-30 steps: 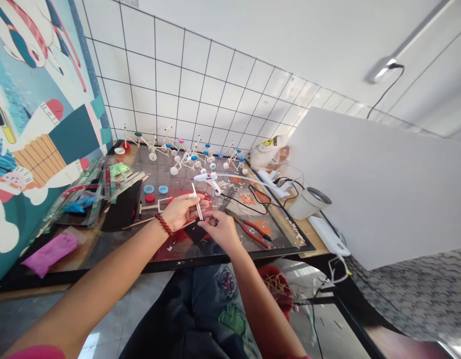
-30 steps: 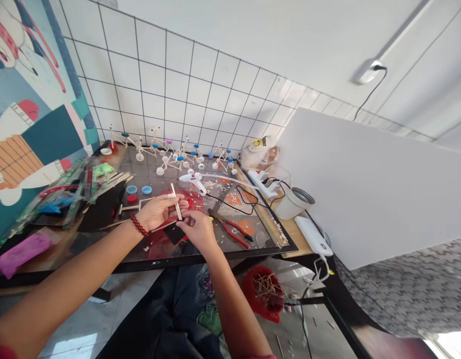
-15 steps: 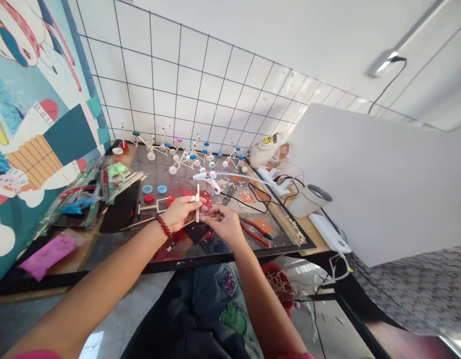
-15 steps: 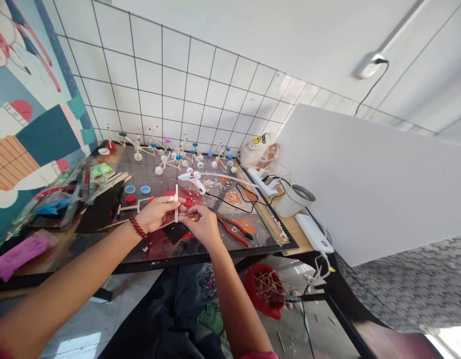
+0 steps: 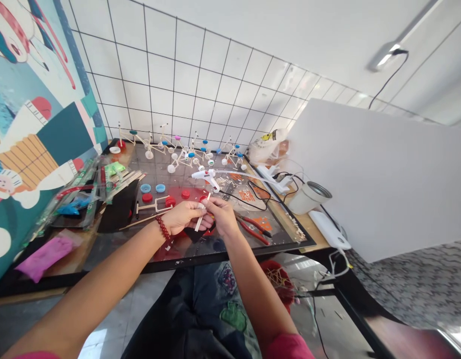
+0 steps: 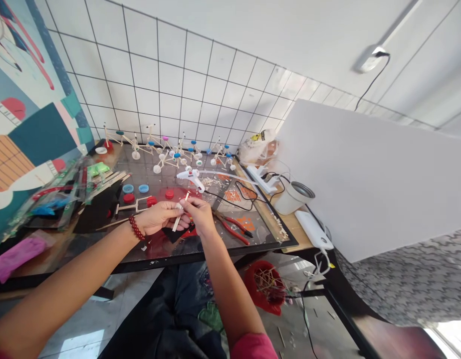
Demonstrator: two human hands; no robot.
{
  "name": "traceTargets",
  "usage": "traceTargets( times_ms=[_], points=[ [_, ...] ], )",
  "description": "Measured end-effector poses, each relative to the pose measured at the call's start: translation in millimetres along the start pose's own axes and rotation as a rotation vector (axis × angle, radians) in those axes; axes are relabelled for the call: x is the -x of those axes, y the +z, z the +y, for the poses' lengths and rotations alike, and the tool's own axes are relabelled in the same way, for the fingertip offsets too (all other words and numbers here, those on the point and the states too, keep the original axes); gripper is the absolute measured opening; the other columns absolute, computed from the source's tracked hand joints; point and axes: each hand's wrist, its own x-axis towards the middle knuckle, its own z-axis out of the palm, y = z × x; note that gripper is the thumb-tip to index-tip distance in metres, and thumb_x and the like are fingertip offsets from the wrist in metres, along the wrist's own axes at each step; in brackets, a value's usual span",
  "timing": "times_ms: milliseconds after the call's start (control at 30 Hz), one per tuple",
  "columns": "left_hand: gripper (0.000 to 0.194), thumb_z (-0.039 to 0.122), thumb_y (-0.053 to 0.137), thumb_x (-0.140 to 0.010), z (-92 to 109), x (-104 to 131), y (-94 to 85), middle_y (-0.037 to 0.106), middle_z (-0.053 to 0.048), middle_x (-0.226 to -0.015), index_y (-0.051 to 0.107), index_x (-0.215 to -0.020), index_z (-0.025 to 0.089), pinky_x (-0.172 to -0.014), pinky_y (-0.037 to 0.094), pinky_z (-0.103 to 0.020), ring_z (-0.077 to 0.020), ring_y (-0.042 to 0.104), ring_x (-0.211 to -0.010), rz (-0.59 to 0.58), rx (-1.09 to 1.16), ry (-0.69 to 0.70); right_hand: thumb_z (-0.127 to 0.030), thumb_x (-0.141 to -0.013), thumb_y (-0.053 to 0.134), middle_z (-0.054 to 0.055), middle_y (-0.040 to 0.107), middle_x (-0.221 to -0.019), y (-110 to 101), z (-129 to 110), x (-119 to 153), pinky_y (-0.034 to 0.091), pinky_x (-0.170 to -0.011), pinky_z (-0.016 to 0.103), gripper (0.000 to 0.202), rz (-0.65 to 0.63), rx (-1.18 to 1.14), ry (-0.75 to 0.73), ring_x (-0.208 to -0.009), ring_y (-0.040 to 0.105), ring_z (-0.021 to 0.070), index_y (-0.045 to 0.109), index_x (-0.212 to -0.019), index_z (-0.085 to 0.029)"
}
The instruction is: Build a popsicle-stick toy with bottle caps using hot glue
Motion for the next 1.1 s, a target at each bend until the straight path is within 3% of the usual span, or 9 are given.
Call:
traceTargets(
  times_ms=[167, 333, 500, 667, 733, 867, 933, 1000, 1100],
  points=[
    [0.011, 0.019, 0.072, -0.083, -0.4, -0.3, 1.3, 0.075, -0.014, -0.075, 0.070, -0.078, 0.009, -0.061, 0.059, -0.027, -0.0163, 0.070, -0.060, 0.024, 0.014, -0.006, -0.049, -0.063, 0.083, -0.002, 0.059, -0.062, -1.9, 3.1, -1.9, 0.040, -0.053, 0.023, 0.033, -0.007, -0.003, 0.003, -0.056, 0.048, 0.0088, 0.073, -0.071, -0.018],
    [0.008, 0.017, 0.072, -0.082, 3.4, 2.8, 4.4, 0.074, -0.012, -0.072, 0.070, -0.081, 0.010, -0.052, 0.055, -0.022, -0.0152, 0.068, -0.054, 0.008, 0.044, -0.021, -0.059, -0.068, 0.076, -0.002, 0.057, -0.065, -4.4, 1.2, -0.7, 0.038, -0.049, 0.022, 0.046, -0.004, -0.003, 0.036, -0.055, 0.047, 0.0095, 0.075, -0.091, -0.019],
    [0.011, 0.018, 0.073, -0.081, 3.7, 4.0, 7.6, 0.072, -0.011, -0.070, 0.069, -0.076, 0.009, -0.049, 0.050, -0.020, -0.0120, 0.063, -0.051, 0.007, 0.023, -0.015, -0.053, -0.071, 0.077, -0.001, 0.060, -0.068, -3.9, 5.9, -2.8, 0.042, -0.054, 0.022, 0.036, -0.027, -0.016, -0.020, -0.057, 0.049, 0.0095, 0.074, -0.085, -0.020],
    [0.008, 0.013, 0.069, -0.082, 12.3, 3.4, -4.2, 0.063, -0.004, -0.061, 0.071, -0.088, 0.007, -0.042, 0.039, -0.015, -0.0052, 0.048, -0.043, 0.042, 0.146, 0.124, -0.051, -0.079, 0.064, 0.002, 0.068, -0.080, -12.7, 3.7, -8.7, 0.047, -0.066, 0.027, 0.037, 0.183, 0.118, -0.172, -0.066, 0.055, 0.0133, 0.072, -0.093, -0.018],
    [0.011, 0.009, 0.064, -0.084, 20.6, 4.0, -13.5, 0.062, -0.004, -0.062, 0.070, -0.092, 0.007, -0.045, 0.044, -0.017, -0.0076, 0.053, -0.046, 0.114, 0.187, 0.174, -0.049, -0.082, 0.059, 0.004, 0.070, -0.083, -26.9, -3.5, -5.9, 0.047, -0.070, 0.030, 0.035, 0.241, 0.324, -0.217, -0.070, 0.058, 0.0160, 0.071, -0.092, -0.017],
    [0.016, 0.004, 0.055, -0.087, 36.2, 6.8, -28.9, 0.067, -0.006, -0.068, 0.068, -0.094, 0.009, -0.057, 0.056, -0.024, -0.0134, 0.066, -0.058, 0.273, 0.271, 0.211, -0.037, -0.079, 0.064, 0.007, 0.070, -0.090, -73.8, -20.7, 17.0, 0.045, -0.081, 0.034, 0.020, 0.064, 1.047, -0.267, -0.087, 0.062, 0.0225, 0.069, -0.084, -0.019],
    [0.017, 0.004, 0.053, -0.088, 40.0, 7.9, -32.7, 0.068, -0.006, -0.070, 0.067, -0.095, 0.010, -0.061, 0.058, -0.027, -0.0143, 0.068, -0.061, 0.306, 0.313, 0.207, -0.036, -0.077, 0.068, 0.009, 0.068, -0.098, -100.7, -24.6, 33.6, 0.043, -0.084, 0.037, 0.019, 0.117, 1.328, -0.241, -0.096, 0.061, 0.0265, 0.066, -0.086, -0.020],
    [0.017, 0.004, 0.053, -0.088, 41.3, 8.2, -34.8, 0.069, -0.007, -0.071, 0.067, -0.095, 0.010, -0.063, 0.059, -0.028, -0.0149, 0.069, -0.062, 0.313, 0.337, 0.207, -0.041, -0.078, 0.067, 0.010, 0.067, -0.102, -124.8, -24.5, 49.5, 0.043, -0.081, 0.038, 0.023, 0.161, 1.500, -0.148, -0.096, 0.061, 0.0288, 0.064, -0.088, -0.020],
    [0.016, 0.004, 0.054, -0.088, 40.9, 7.4, -37.6, 0.069, -0.006, -0.071, 0.067, -0.094, 0.010, -0.060, 0.058, -0.025, -0.0139, 0.068, -0.061, 0.341, 0.347, 0.242, -0.045, -0.083, 0.062, 0.009, 0.067, -0.102, -145.9, -21.2, 65.6, 0.044, -0.080, 0.038, 0.025, 0.137, 1.551, -0.096, -0.096, 0.062, 0.0286, 0.062, -0.089, -0.021]
  ],
)
